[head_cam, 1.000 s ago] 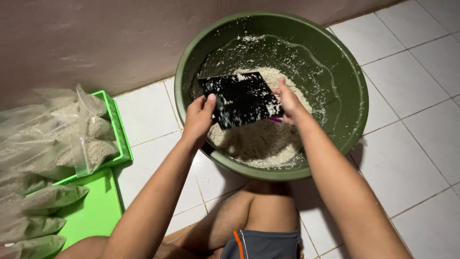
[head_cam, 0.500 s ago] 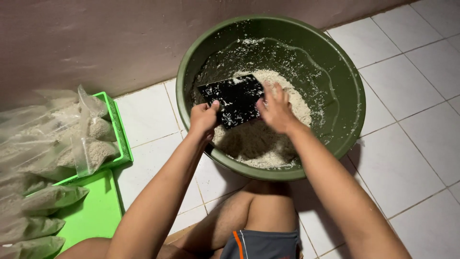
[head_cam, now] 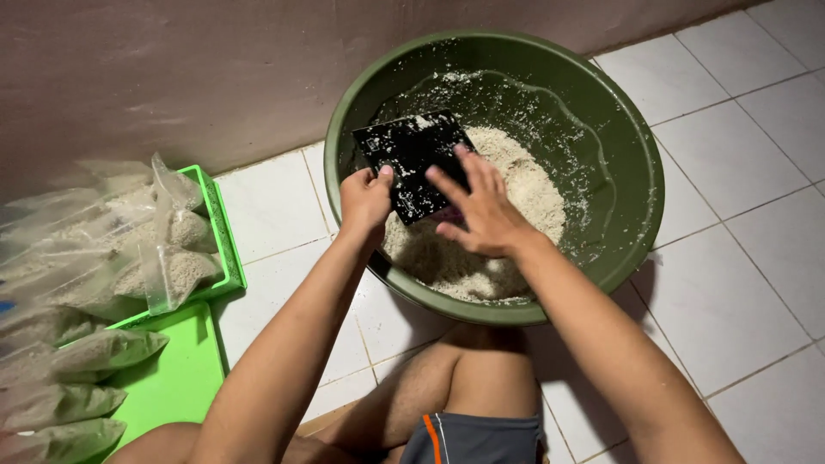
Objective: The person fills small plastic bags with a grainy material using a scoop, weighs each bag on a digital scale, and organizes the filled bags into a green tray.
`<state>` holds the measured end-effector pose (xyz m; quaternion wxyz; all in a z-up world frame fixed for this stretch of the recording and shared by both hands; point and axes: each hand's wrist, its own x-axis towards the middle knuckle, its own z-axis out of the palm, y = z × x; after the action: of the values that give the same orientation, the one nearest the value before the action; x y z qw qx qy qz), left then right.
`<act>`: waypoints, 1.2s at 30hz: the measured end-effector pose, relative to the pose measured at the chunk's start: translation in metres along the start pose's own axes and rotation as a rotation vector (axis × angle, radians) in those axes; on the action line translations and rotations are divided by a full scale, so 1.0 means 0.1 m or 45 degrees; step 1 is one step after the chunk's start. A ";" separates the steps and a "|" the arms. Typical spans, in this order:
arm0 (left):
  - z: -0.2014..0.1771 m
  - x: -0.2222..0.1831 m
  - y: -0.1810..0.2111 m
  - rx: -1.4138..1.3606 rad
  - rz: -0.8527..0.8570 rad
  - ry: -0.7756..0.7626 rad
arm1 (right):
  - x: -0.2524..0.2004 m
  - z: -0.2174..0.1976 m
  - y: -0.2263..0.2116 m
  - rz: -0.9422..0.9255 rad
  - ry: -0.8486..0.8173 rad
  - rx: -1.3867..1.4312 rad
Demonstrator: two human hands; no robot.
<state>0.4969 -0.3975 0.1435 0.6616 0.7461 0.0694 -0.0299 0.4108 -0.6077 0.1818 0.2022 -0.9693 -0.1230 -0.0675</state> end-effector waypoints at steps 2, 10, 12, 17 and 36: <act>-0.03 -0.26 0.28 -0.003 0.016 -0.046 | 0.01 0.02 -0.03 0.114 -0.223 -0.117; 0.02 -0.43 0.27 0.040 0.083 -0.183 | 0.08 -0.15 -0.30 0.189 -0.185 -0.049; 0.04 -0.54 0.34 0.037 0.095 -0.206 | 0.13 -0.13 -0.23 0.076 -0.232 -0.007; -0.02 -0.70 0.43 0.109 0.057 -0.243 | 0.14 0.06 0.50 0.709 -0.173 -0.126; -0.31 -0.35 0.25 0.018 0.121 -0.094 | 0.14 0.07 0.10 -0.154 0.022 0.014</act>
<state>0.4642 -0.3719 0.1771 0.6591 0.7515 0.0093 -0.0263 0.4273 -0.6109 0.1745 0.2041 -0.9583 -0.1799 -0.0873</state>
